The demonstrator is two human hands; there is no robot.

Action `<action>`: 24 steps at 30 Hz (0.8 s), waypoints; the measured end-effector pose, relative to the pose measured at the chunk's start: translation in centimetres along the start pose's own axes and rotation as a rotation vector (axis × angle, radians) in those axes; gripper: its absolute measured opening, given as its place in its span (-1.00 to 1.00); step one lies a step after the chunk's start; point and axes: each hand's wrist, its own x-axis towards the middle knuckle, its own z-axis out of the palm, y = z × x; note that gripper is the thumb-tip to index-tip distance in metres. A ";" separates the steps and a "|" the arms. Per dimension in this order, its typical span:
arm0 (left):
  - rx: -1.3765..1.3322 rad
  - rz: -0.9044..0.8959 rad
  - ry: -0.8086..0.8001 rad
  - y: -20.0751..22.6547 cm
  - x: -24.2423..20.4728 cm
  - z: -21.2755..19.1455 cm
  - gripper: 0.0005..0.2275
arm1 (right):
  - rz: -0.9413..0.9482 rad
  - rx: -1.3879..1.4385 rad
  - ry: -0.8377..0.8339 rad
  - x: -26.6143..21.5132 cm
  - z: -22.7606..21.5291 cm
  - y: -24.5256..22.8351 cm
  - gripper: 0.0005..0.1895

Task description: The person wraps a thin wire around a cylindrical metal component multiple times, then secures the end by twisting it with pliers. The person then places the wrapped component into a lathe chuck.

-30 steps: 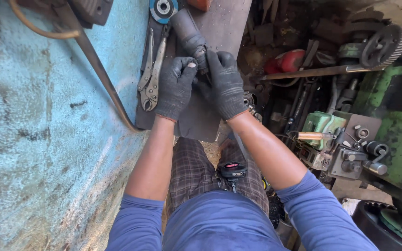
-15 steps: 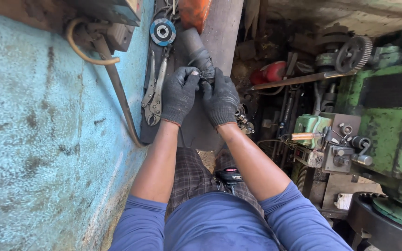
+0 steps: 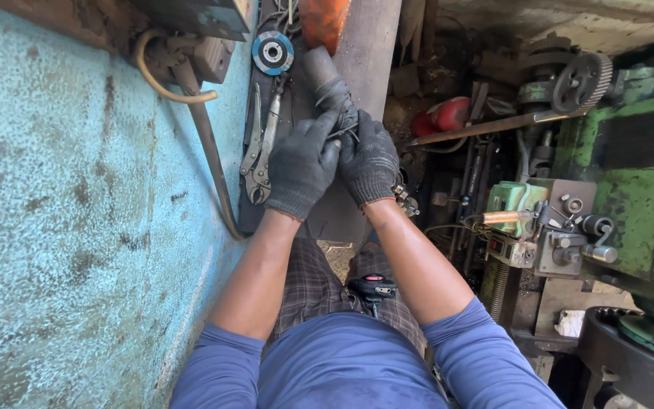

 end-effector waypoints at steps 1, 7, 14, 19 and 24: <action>0.057 0.041 -0.017 0.1 0.3 -0.1 -0.67 | -0.003 -0.007 -0.001 -0.1 -0.2 -0.1 -0.52; -0.080 -0.064 -0.185 0.0 1.9 0.3 -0.82 | 0.010 -0.006 0.000 -0.3 0.2 0.3 -0.50; -0.931 -0.596 -0.265 1.2 3.1 1.1 -0.87 | 0.024 0.173 0.185 -0.6 0.8 2.0 -0.40; -1.191 -0.705 -0.107 0.4 3.6 5.1 -0.90 | -0.075 0.168 0.339 -0.9 0.7 2.8 -0.58; -1.273 -0.727 -0.072 -0.1 3.8 5.8 -0.88 | -0.105 0.332 0.386 -0.3 -0.6 2.2 -0.87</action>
